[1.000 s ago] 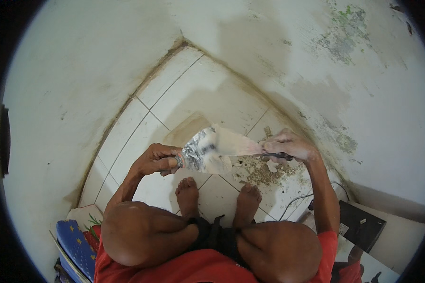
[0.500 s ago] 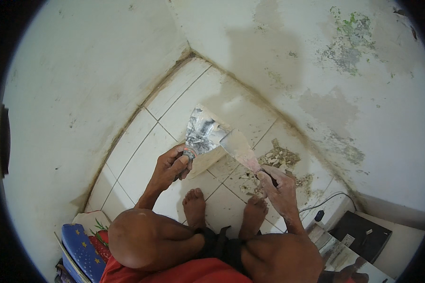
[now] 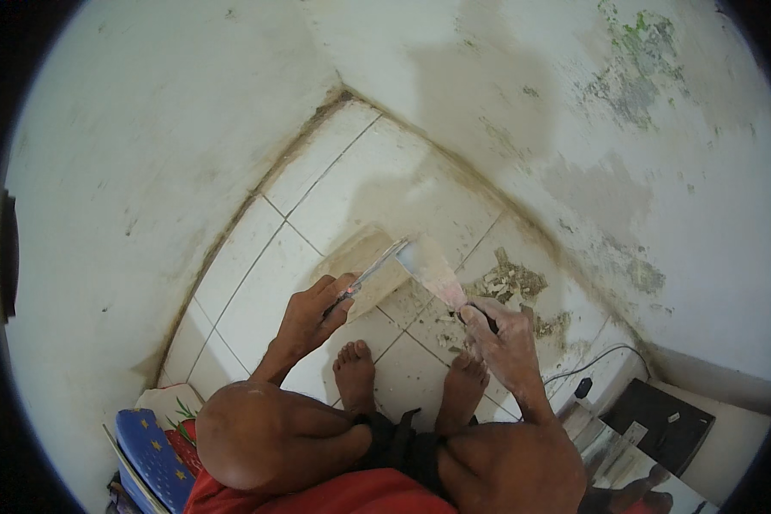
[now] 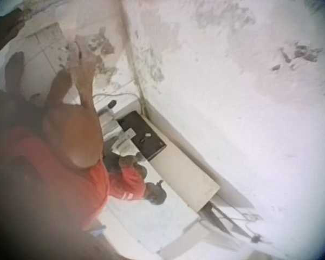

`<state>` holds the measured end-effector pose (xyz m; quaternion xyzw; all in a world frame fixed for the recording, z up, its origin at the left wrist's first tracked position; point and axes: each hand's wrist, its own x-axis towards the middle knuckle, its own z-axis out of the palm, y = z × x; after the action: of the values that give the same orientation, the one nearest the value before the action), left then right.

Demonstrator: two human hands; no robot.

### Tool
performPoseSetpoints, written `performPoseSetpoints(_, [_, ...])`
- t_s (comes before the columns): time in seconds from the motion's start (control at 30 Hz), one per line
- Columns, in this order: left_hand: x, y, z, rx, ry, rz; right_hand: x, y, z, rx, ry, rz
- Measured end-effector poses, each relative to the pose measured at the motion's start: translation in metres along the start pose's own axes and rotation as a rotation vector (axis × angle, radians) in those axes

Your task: The person applies patching compound to a damaged section of a wall using two putty knives, scraping and smoothing the material over the area.

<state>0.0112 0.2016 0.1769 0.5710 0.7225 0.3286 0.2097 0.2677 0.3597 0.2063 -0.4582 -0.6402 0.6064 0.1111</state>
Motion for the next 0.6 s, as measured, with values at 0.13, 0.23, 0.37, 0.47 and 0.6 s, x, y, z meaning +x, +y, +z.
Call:
performPoseSetpoints(0.13, [0.000, -0.008, 0.011, 0.208, 0.033, 0.108, 0.003, 0.014, -0.003, 0.009, 0.023, -0.062])
performPoseSetpoints(0.23, [0.000, -0.010, 0.017, 0.234, 0.059, 0.090, 0.003, 0.023, -0.002, -0.064, 0.048, -0.151])
performPoseSetpoints(0.37, [0.002, -0.012, 0.021, 0.351, 0.155, 0.115, 0.006, 0.031, 0.006, 0.019, 0.087, -0.260])
performPoseSetpoints(0.47, [0.001, -0.021, 0.024, 0.351, 0.106, 0.046, 0.013, 0.040, 0.000, 0.104, 0.067, -0.278])
performPoseSetpoints(0.6, [0.002, -0.017, 0.022, -0.713, 0.129, -0.439, 0.012, 0.037, -0.001, 0.100, 0.029, -0.099])
